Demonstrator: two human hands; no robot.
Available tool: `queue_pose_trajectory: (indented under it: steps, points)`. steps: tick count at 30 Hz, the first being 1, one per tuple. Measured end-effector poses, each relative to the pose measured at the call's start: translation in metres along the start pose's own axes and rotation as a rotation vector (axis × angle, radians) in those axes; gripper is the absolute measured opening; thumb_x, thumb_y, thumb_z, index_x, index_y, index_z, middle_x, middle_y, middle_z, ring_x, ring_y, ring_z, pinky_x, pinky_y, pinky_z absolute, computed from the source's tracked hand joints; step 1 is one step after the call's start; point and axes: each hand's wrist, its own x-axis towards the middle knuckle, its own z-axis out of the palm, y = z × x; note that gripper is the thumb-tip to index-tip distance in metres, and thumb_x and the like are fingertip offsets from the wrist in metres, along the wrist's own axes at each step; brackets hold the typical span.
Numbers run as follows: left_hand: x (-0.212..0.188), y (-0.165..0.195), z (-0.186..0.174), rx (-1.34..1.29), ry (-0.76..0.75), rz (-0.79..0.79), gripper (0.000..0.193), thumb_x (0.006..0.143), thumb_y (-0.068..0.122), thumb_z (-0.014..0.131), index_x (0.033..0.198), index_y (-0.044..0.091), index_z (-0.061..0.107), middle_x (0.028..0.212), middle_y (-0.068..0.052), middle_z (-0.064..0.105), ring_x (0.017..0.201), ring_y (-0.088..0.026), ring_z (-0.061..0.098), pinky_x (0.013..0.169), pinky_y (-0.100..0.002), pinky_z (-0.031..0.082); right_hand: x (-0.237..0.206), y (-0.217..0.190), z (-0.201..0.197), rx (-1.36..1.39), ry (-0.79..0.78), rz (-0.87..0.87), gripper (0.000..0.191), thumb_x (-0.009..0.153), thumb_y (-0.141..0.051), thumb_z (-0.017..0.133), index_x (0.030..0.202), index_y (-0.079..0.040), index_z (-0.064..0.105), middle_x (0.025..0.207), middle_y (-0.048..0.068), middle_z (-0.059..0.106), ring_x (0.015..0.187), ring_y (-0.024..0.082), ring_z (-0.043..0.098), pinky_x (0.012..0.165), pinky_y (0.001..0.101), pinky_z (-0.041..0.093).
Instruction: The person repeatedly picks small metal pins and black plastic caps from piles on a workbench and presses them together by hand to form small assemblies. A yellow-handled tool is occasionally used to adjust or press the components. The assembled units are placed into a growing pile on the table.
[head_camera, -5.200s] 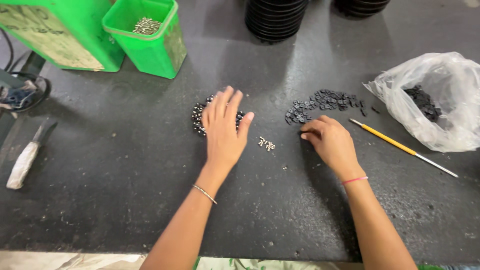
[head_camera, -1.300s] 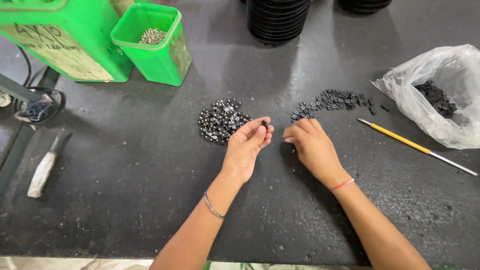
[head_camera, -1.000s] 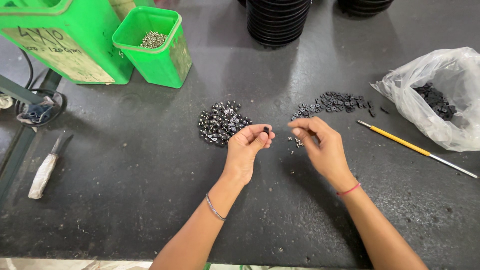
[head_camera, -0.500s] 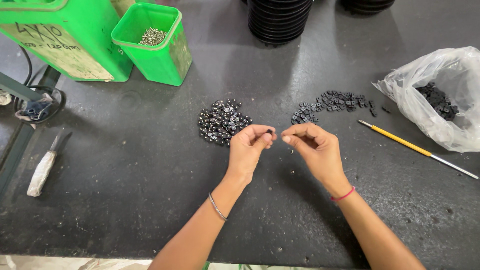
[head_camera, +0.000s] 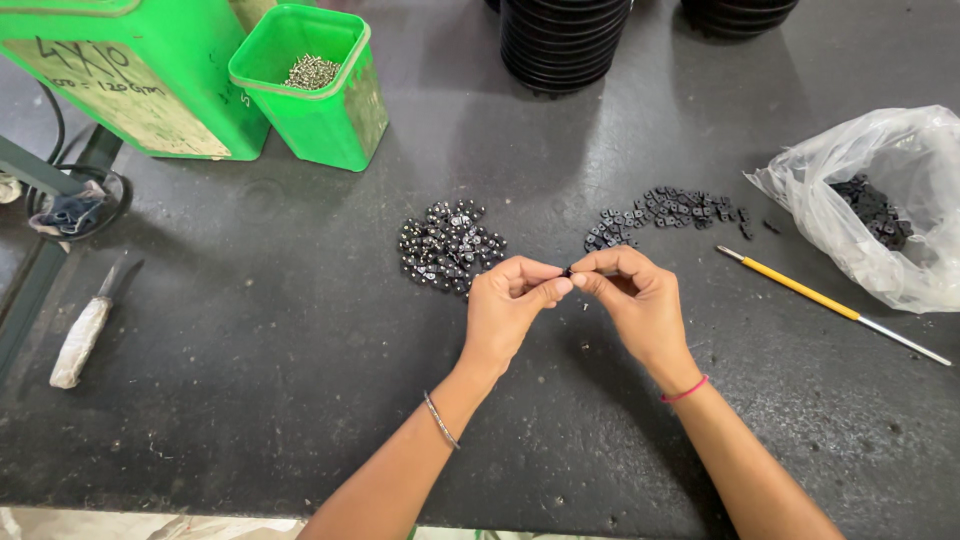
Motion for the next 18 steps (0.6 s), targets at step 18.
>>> queue_pose_trajectory:
  steps: [18]
  points:
    - [-0.013,0.024,0.01,0.469,0.012,0.18,0.01,0.085,0.005,0.079,0.092,0.0,0.073,0.081,-0.004,0.077,0.072,-0.008,0.067,0.069,-0.025,0.054,0.001,0.024,-0.007,-0.048,-0.113,-0.006,0.006,0.092,0.002,0.07,0.096,-0.001,0.071,0.089,0.0,0.073,0.084,0.006,0.065,0.078,0.0231,0.055]
